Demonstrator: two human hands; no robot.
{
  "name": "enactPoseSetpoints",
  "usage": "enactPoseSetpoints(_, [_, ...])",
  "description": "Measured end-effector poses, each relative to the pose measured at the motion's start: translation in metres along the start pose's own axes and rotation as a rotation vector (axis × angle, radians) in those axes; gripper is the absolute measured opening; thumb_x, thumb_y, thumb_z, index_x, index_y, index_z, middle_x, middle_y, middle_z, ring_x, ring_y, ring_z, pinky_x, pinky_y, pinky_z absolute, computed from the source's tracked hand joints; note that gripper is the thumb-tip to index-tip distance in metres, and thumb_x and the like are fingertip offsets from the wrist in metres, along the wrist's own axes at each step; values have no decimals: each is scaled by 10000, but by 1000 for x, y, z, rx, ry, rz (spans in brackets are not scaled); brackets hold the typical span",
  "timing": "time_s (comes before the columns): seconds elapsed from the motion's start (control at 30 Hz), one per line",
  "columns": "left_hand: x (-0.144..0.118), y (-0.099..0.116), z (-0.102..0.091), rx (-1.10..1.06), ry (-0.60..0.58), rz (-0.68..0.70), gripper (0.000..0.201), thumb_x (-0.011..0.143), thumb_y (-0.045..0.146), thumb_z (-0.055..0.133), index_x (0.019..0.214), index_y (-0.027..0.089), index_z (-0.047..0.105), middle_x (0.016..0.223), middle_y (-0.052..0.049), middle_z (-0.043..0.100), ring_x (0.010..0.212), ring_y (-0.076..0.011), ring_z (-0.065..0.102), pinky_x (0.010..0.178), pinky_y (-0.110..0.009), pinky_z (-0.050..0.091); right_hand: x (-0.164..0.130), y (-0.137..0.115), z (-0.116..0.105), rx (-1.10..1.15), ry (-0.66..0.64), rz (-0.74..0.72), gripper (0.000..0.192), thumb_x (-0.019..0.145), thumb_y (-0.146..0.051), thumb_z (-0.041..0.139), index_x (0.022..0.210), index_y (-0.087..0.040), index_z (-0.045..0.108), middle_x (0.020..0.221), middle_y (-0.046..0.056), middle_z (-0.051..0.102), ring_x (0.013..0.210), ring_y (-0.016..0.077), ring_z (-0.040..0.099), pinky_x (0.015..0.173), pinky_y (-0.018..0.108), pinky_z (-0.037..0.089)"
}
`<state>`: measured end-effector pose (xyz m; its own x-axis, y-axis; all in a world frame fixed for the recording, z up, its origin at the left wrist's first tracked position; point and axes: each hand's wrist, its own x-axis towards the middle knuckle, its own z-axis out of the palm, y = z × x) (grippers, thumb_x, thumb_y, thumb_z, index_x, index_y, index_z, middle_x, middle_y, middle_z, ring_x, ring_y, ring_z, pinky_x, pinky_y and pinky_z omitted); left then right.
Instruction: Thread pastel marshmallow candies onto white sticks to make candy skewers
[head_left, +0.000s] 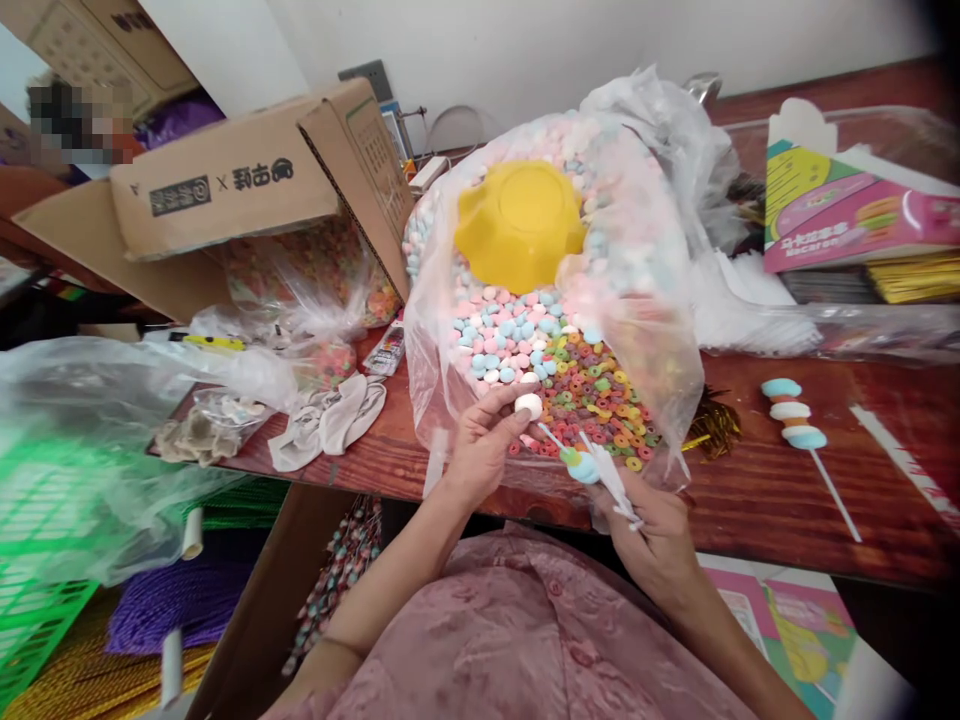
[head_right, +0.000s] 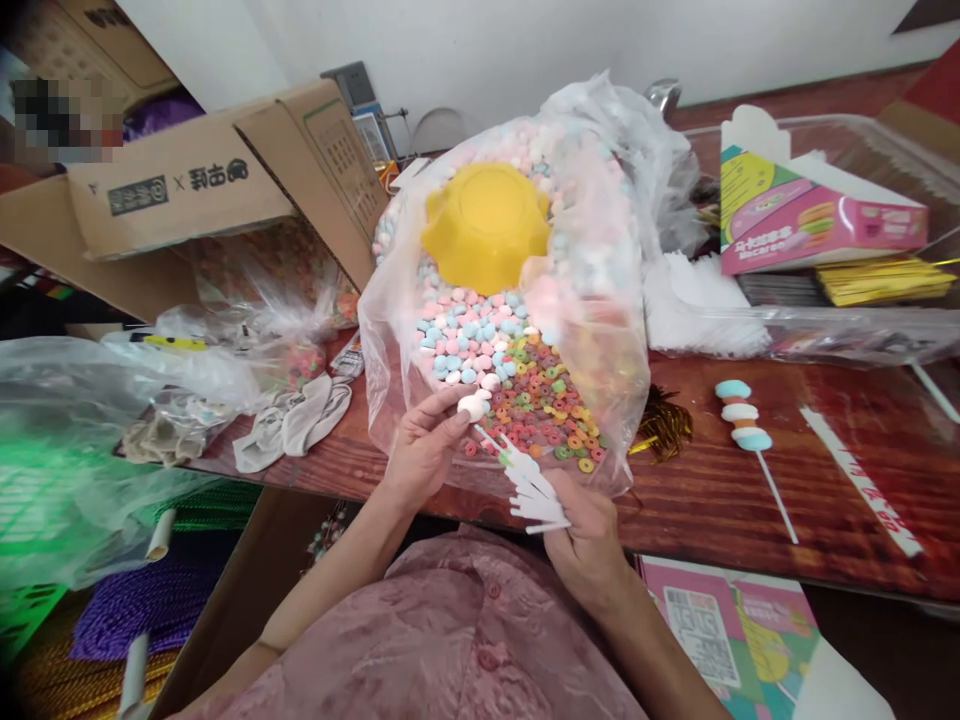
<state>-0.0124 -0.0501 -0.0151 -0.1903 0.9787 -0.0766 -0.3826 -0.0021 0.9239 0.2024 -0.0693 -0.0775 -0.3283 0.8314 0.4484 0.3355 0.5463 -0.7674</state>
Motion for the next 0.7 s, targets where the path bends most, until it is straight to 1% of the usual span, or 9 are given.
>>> enactPoseSetpoints(0.13, [-2,-6,3,-41,11,3,360,651,358,899,974,230,802,999,-38,742,689,-97,627,597,-212,534,8,-7,3,24,-21,-2,213,912,-151,554,985,-217,743,729,-14,684,519,119,579,526,216,487])
enactPoseSetpoints(0.23, [-2,-10,2,-11,-1,67,333,682,355,883,987,244,805,1037,-38,724,798,-126,647,670,-228,563,10,-11,2,27,-21,9,217,915,-149,540,989,-202,738,696,-20,666,512,118,568,518,214,476])
enactPoseSetpoints(0.3, [-2,-14,0,74,-14,176,294,728,327,858,1006,248,804,1063,-42,712,887,-142,661,743,-235,571,10,-13,1,16,-2,12,234,919,-147,527,1021,-193,733,684,-19,655,523,124,572,527,219,479])
enactPoseSetpoints(0.4, [-1,-18,-5,278,-38,404,260,800,258,807,1058,241,788,1047,-52,709,953,-145,672,828,-243,563,9,-16,2,4,10,16,257,923,-138,516,1065,-194,722,691,-20,649,541,127,573,551,223,483])
enactPoseSetpoints(0.47, [0,-19,-8,431,-46,566,264,837,214,770,1101,226,767,1034,-60,709,928,-140,684,814,-247,571,7,-18,3,7,-18,27,244,926,-128,510,1040,-195,715,681,-27,636,520,116,542,537,214,463])
enactPoseSetpoints(0.57, [0,-20,-12,657,-64,804,263,875,148,713,1131,203,739,1024,-73,715,915,-142,699,800,-252,587,4,-20,3,14,-70,60,188,931,-138,512,939,-185,694,667,-29,602,513,109,509,514,209,431])
enactPoseSetpoints(0.63, [0,-19,-13,761,-86,905,249,893,121,681,1125,196,731,997,-73,723,902,-140,706,793,-249,593,2,-21,2,26,-94,95,167,936,-159,517,908,-179,680,669,-27,589,525,113,511,509,212,421])
enactPoseSetpoints(0.7, [-3,-19,-14,804,-105,941,237,903,103,657,1110,192,728,974,-74,729,885,-139,711,783,-246,598,0,-19,0,51,-106,131,172,947,-181,517,968,-177,688,668,-30,586,525,114,508,504,215,408])
